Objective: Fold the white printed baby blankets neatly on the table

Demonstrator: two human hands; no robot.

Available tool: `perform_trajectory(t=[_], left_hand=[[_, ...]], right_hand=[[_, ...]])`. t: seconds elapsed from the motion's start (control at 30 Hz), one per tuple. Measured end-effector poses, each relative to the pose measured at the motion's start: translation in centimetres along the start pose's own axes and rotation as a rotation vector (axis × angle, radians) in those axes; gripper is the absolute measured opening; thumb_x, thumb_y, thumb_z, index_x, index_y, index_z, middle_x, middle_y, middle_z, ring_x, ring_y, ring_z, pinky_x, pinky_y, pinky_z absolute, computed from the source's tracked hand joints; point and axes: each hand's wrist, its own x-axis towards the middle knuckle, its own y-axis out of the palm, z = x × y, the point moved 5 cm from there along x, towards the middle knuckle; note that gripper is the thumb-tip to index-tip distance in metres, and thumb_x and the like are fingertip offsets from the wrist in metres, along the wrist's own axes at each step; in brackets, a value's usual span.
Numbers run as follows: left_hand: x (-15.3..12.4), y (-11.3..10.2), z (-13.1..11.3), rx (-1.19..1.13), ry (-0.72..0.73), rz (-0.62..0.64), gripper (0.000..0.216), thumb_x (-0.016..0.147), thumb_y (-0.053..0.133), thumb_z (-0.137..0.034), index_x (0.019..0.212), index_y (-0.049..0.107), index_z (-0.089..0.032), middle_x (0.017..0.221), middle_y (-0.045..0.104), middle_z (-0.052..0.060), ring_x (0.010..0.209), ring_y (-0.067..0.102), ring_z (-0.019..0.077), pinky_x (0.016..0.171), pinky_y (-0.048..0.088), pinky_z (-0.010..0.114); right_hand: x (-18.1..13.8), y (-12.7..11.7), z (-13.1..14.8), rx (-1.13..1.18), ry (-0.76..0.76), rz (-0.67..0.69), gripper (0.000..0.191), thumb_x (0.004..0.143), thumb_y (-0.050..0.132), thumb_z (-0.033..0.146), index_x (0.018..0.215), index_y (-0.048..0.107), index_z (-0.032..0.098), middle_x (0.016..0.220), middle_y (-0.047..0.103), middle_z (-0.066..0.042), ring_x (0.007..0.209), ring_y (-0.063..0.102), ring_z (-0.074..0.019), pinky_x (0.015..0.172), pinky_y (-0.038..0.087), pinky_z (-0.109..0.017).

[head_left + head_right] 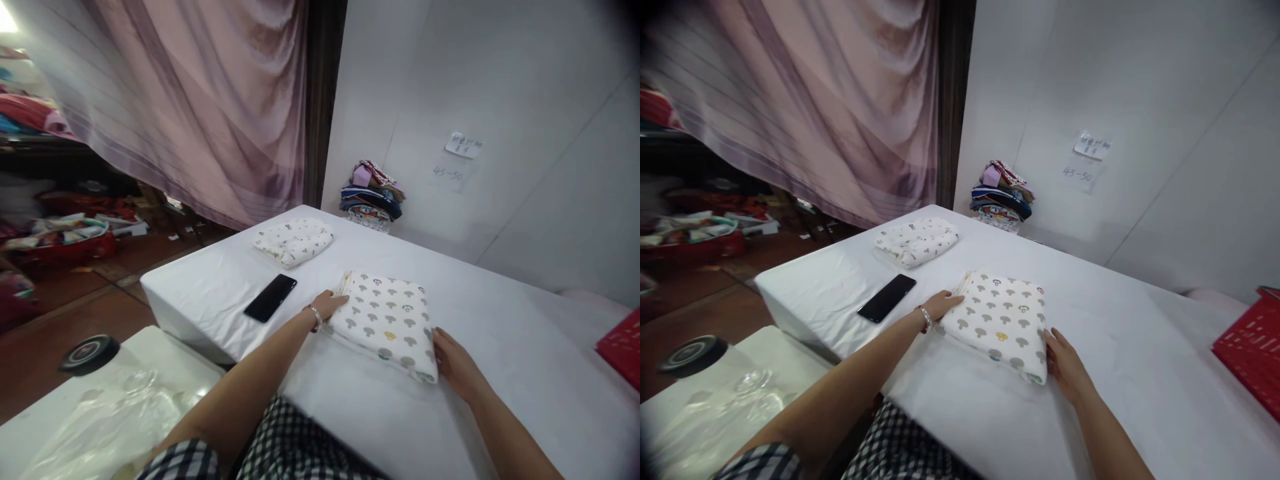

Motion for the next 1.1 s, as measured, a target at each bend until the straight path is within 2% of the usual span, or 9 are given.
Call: perform_trajectory(t=[0.1, 0.17, 0.33, 0.47, 0.57, 0.67, 0.8, 0.97, 1.1], left_hand=[[0.5, 0.4, 0.2, -0.05, -0.01, 0.06, 0.067, 0.067, 0.061, -0.057, 0.115, 0.056, -0.011, 0.119, 0.061, 0.017, 0.104, 0.059, 0.0297, 0.082, 0.047, 0.034], [0.7, 0.5, 0.2, -0.074, 0.002, 0.059, 0.069, 0.067, 0.062, -0.056, 0.118, 0.054, -0.011, 0.12, 0.06, 0.016, 0.105, 0.059, 0.0291, 0.084, 0.047, 0.034], [0.0, 0.5, 0.3, -0.111, 0.049, 0.031, 0.086, 0.065, 0.068, -0.052, 0.135, 0.037, -0.015, 0.124, 0.057, 0.015, 0.107, 0.057, 0.027, 0.089, 0.044, 0.033], [-0.7, 0.3, 1.1, -0.195, 0.072, 0.056, 0.084, 0.064, 0.071, -0.044, 0.136, 0.036, -0.018, 0.115, 0.061, 0.012, 0.099, 0.06, 0.0251, 0.086, 0.047, 0.034], [-0.9, 0.1, 2.0, -0.205, 0.084, 0.054, 0.08, 0.063, 0.072, -0.041, 0.133, 0.04, -0.02, 0.109, 0.062, 0.011, 0.095, 0.061, 0.0253, 0.082, 0.049, 0.036], [-0.9, 0.1, 2.6, -0.183, 0.1, 0.074, 0.076, 0.064, 0.071, -0.038, 0.131, 0.041, -0.019, 0.1, 0.064, 0.009, 0.088, 0.062, 0.0239, 0.078, 0.05, 0.036], [-1.0, -0.1, 2.4, -0.214, 0.096, 0.105, 0.073, 0.068, 0.068, -0.035, 0.133, 0.039, -0.017, 0.09, 0.064, 0.007, 0.078, 0.063, 0.0209, 0.073, 0.051, 0.034], [-1.4, -0.2, 1.7, -0.302, 0.029, 0.096, 0.069, 0.069, 0.068, -0.029, 0.131, 0.041, -0.016, 0.102, 0.063, 0.01, 0.085, 0.064, 0.0208, 0.075, 0.052, 0.031], [-1.5, -0.3, 1.3, -0.408, 0.028, 0.07, 0.067, 0.07, 0.068, -0.024, 0.131, 0.042, -0.016, 0.126, 0.054, 0.015, 0.105, 0.059, 0.0225, 0.086, 0.049, 0.029]], right_hand=[[-0.3, 0.6, 0.6, -0.055, 0.063, -0.017, 0.087, 0.069, 0.072, 0.047, 0.142, 0.028, 0.026, 0.133, 0.051, -0.011, 0.105, 0.06, -0.0229, 0.077, 0.055, -0.03], [-0.6, 1.0, 1.1, -0.084, 0.058, -0.016, 0.092, 0.067, 0.074, 0.045, 0.143, 0.026, 0.027, 0.136, 0.048, -0.01, 0.106, 0.06, -0.023, 0.08, 0.054, -0.03], [-0.9, 1.9, 1.2, -0.025, 0.016, 0.059, 0.099, 0.066, 0.076, 0.037, 0.145, 0.017, 0.026, 0.122, 0.06, -0.009, 0.096, 0.064, -0.0224, 0.081, 0.053, -0.032], [-0.5, 1.2, 0.6, -0.13, -0.045, 0.068, 0.087, 0.072, 0.069, 0.045, 0.144, 0.024, 0.027, 0.114, 0.064, -0.007, 0.093, 0.064, -0.0229, 0.08, 0.053, -0.033], [-0.2, -0.4, 0.5, -0.361, -0.206, 0.018, 0.074, 0.079, 0.057, 0.052, 0.143, 0.028, 0.027, 0.119, 0.061, -0.007, 0.099, 0.061, -0.0242, 0.085, 0.051, -0.038], [-0.7, -2.1, 0.9, -0.665, -0.506, -0.057, 0.063, 0.082, 0.052, 0.047, 0.14, 0.035, 0.028, 0.13, 0.053, -0.005, 0.116, 0.051, -0.0255, 0.1, 0.04, -0.044], [-1.8, -2.3, 1.0, -0.986, -0.841, 0.057, 0.055, 0.084, 0.051, 0.036, 0.137, 0.04, 0.03, 0.145, 0.036, -0.001, 0.132, 0.032, -0.0236, 0.11, 0.027, -0.043], [-1.9, -0.6, 1.3, -1.178, -0.961, 0.215, 0.053, 0.087, 0.047, 0.032, 0.139, 0.036, 0.029, 0.151, 0.019, 0.001, 0.138, 0.021, -0.022, 0.111, 0.026, -0.043], [-1.0, 0.6, 2.0, -1.121, -1.023, 0.298, 0.051, 0.086, 0.051, 0.037, 0.135, 0.043, 0.028, 0.15, 0.023, -0.002, 0.137, 0.021, -0.0225, 0.111, 0.024, -0.042]])
